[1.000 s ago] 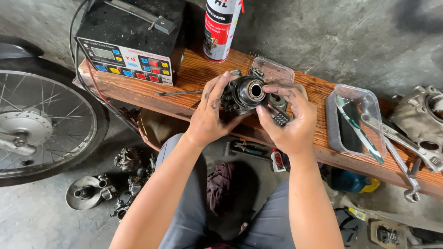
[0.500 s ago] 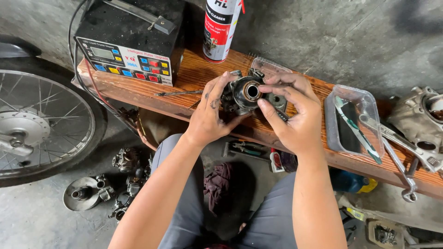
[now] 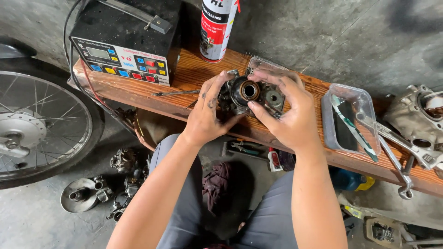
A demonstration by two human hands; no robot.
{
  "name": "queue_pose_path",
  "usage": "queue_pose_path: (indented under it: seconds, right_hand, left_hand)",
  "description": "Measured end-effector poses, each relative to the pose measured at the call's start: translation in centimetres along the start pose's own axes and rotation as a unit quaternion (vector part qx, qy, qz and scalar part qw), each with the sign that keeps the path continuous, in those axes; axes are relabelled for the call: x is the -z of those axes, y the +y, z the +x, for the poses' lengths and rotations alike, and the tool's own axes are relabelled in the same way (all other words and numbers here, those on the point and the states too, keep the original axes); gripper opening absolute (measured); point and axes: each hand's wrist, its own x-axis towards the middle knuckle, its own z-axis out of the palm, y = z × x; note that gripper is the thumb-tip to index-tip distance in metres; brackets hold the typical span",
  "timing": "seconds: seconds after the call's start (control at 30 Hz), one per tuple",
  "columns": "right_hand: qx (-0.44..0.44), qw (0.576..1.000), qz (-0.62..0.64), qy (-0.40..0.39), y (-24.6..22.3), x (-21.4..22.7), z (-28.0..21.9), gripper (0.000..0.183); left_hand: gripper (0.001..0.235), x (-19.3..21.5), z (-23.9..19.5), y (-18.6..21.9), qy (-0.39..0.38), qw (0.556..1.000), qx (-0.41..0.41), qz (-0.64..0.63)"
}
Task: Disassembling and cleaning a motorcycle carburetor component on a workbench using a screwdriver and manual inspection.
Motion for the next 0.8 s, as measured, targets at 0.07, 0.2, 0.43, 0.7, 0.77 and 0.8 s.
queue_pose_path:
  seconds: [0.07, 0.2, 0.43, 0.7, 0.77, 0.8]
  right_hand:
    - [-0.002, 1.000, 0.002, 0.006, 0.0, -0.2, 0.0, 0.043]
    - [-0.003, 0.999, 0.005, 0.033, 0.5, -0.8, -0.5, 0.046]
    - [0.001, 0.994, -0.044, 0.102, 0.8, -2.2, -1.3, 0.045]
    - [-0.004, 0.996, -0.021, 0.085, 1.4, -2.3, -1.5, 0.059]
    - [-0.002, 0.997, -0.005, 0.075, 1.6, -2.3, -1.6, 0.055]
    - [0.000, 0.998, 0.011, 0.064, 1.7, -2.2, -1.7, 0.050]
  left_hand:
    - [0.092, -0.1, -0.1, -0.4, 0.002, 1.000, -0.003, 0.000]
    - [0.092, -0.1, -0.1, -0.3, 0.000, 1.000, -0.003, 0.001]
    - [0.093, -0.2, -0.5, -0.7, 0.000, 1.000, -0.008, 0.004]
    - [0.094, -0.1, -0.3, -0.5, -0.010, 1.000, -0.012, 0.000]
    - [0.094, -0.1, -0.4, -0.6, -0.012, 1.000, -0.013, -0.002]
    - [0.093, -0.1, -0.4, -0.6, -0.013, 1.000, -0.014, -0.004]
